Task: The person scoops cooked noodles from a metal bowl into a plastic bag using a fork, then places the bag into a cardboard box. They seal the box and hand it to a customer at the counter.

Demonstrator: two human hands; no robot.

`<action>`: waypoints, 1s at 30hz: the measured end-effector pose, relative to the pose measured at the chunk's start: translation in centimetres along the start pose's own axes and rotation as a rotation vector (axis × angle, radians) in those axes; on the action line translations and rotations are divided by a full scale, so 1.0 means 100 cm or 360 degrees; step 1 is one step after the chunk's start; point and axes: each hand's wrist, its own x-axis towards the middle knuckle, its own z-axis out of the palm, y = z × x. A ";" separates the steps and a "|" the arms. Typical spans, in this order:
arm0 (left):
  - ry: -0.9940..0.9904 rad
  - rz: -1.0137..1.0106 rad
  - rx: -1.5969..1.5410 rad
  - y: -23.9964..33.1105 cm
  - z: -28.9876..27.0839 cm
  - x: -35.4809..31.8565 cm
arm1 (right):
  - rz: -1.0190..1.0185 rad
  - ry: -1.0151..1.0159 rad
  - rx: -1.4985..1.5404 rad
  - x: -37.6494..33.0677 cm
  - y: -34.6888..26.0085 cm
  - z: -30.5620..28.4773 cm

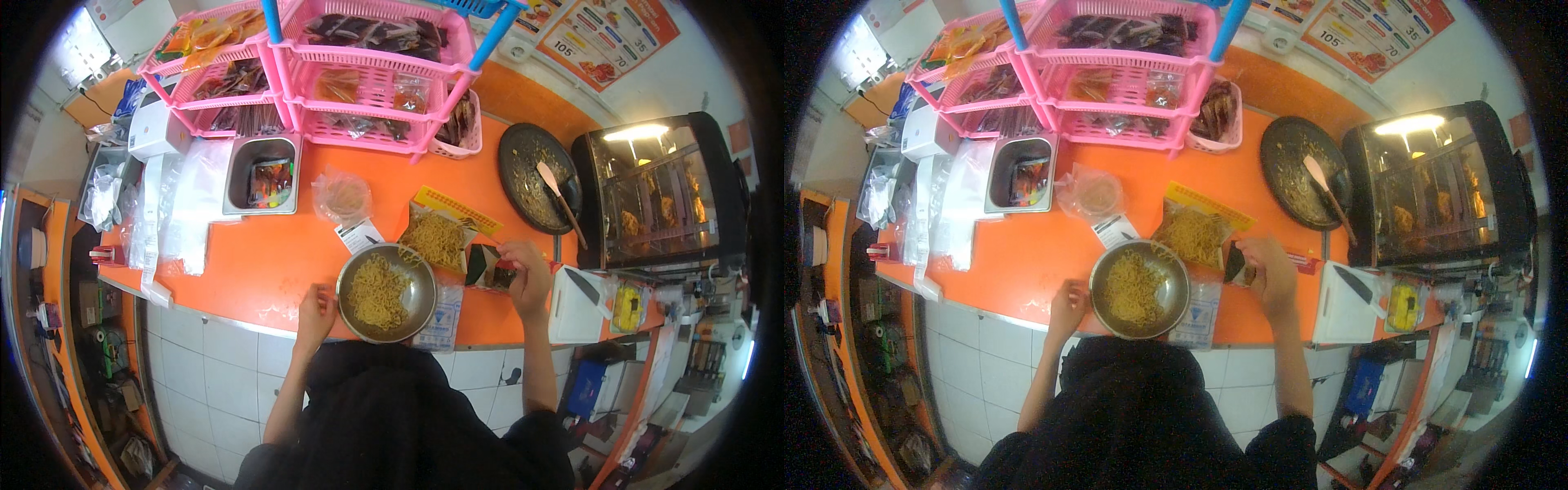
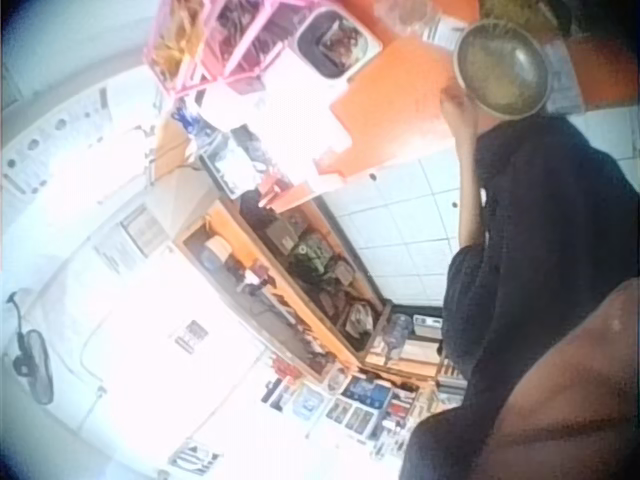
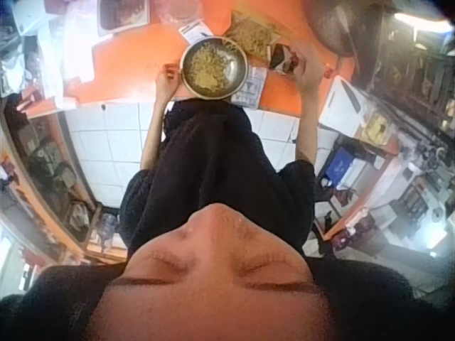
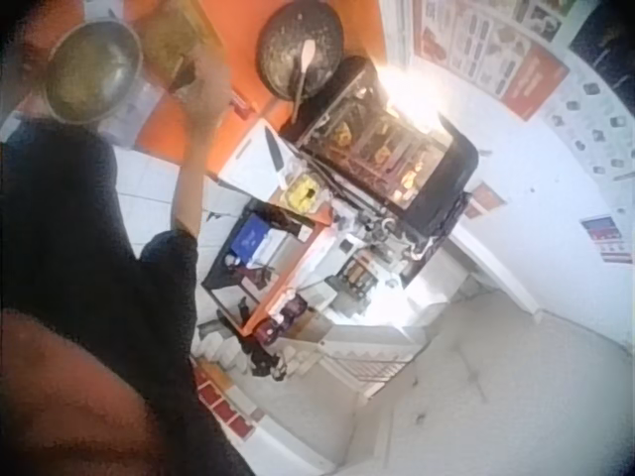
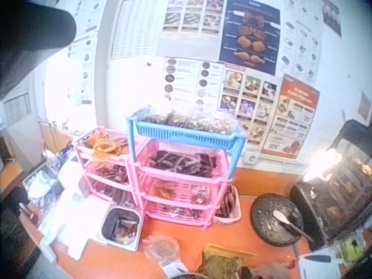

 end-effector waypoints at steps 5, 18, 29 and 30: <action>-0.0816 -0.0486 -0.1013 -0.020 0.007 -0.022 | 0.0171 0.0322 0.0078 -0.043 -0.002 0.026; -0.0738 -0.0396 -0.1044 -0.022 0.042 -0.032 | 0.1403 0.1226 0.1326 -0.121 0.000 0.143; -0.0563 -0.0210 -0.0992 0.043 0.011 -0.050 | 0.1232 0.1495 0.1698 -0.068 0.014 0.061; -0.0565 -0.0198 -0.0938 0.047 0.010 -0.048 | 0.1143 0.1515 0.1621 -0.063 0.019 0.053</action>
